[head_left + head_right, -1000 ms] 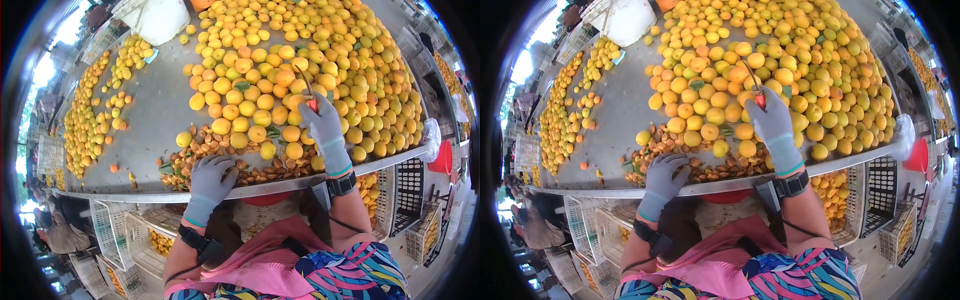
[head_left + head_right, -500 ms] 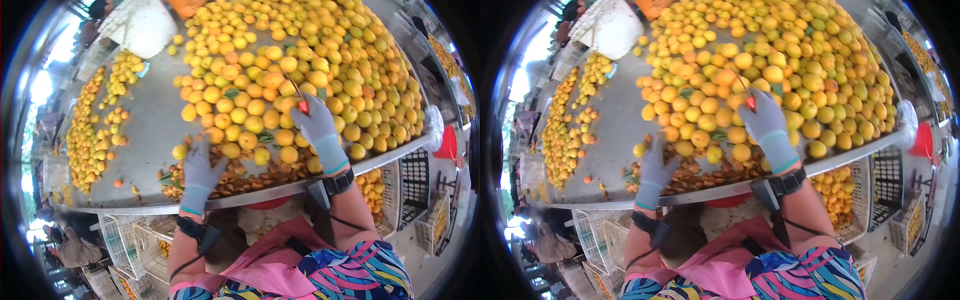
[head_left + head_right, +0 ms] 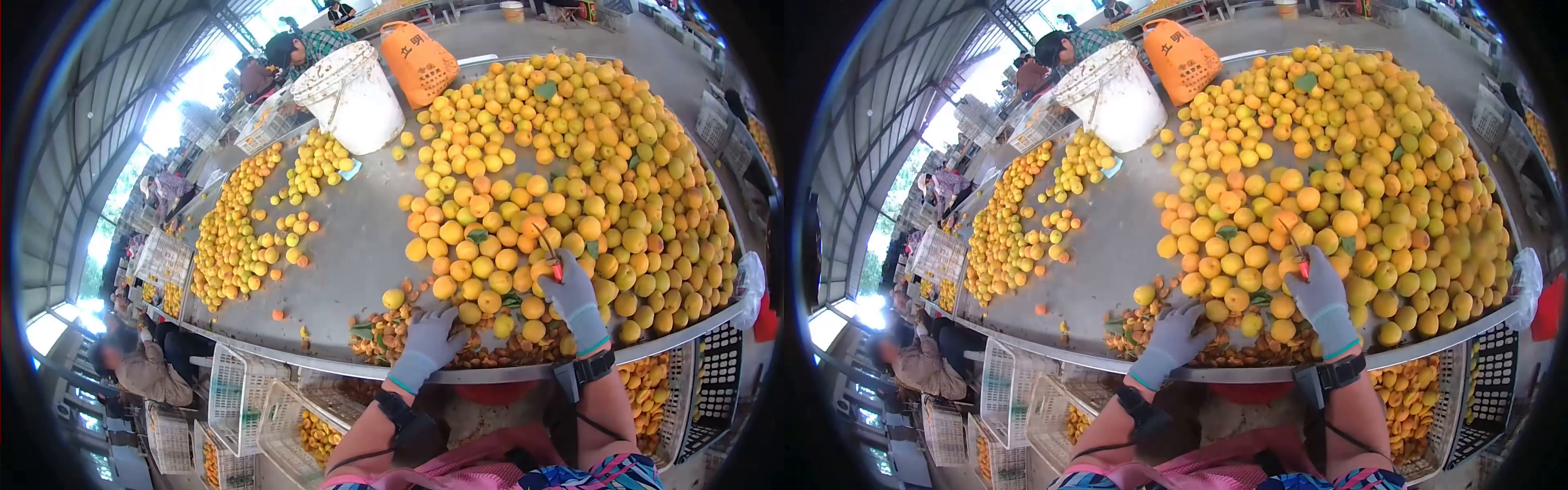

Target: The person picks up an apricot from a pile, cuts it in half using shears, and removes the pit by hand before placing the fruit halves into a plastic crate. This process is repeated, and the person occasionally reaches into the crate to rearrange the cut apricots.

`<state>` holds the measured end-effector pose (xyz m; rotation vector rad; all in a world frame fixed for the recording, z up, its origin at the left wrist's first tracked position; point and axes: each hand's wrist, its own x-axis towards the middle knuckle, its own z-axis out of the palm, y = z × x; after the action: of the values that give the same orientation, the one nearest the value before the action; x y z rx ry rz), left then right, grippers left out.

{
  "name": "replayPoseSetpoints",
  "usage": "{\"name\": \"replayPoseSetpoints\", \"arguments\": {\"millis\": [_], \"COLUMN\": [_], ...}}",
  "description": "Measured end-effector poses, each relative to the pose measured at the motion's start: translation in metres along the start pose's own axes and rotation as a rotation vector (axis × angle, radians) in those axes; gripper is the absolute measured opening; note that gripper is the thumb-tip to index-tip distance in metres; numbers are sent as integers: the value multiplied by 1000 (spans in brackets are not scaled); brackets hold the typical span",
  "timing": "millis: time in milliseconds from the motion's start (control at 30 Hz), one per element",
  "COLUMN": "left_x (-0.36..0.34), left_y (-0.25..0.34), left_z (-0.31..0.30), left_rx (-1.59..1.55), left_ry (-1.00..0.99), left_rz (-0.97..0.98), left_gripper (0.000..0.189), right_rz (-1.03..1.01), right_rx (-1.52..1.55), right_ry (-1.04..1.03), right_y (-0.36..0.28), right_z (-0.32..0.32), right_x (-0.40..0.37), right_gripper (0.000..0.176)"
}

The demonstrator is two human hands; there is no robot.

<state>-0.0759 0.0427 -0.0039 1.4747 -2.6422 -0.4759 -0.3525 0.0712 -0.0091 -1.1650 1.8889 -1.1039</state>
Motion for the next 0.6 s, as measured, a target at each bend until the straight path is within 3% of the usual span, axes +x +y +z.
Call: {"name": "replayPoseSetpoints", "arguments": {"millis": [33,67,133,400,467,500,533,600], "left_x": [1,-1,-10,-2,5,5,7,13], "left_y": [5,11,24,54,57,55,54,54], "left_z": [-2,-2,0,1,-5,0,2,3], "left_rx": [-29,-31,9,-39,-245,-289,-298,-740], "left_ry": [-120,-119,-76,42,51,184,184,291], "left_rz": [-38,-33,157,208,7,3,2,-67], "left_gripper": [52,52,51,47,43,41,41,44], "right_rz": [13,27,14,39,-13,23,58,117], "right_rx": [15,29,28,65,31,210,388,474], "right_ry": [-2,-7,13,-16,26,-30,-87,-161], "right_y": [2,4,9,-5,3,-6,-17,-50], "right_z": [0,1,4,0,1,-2,-4,-13], "right_x": [1,1,4,-4,-5,-11,-16,-32], "right_gripper": [49,50,52,53,48,45,41,40]}}
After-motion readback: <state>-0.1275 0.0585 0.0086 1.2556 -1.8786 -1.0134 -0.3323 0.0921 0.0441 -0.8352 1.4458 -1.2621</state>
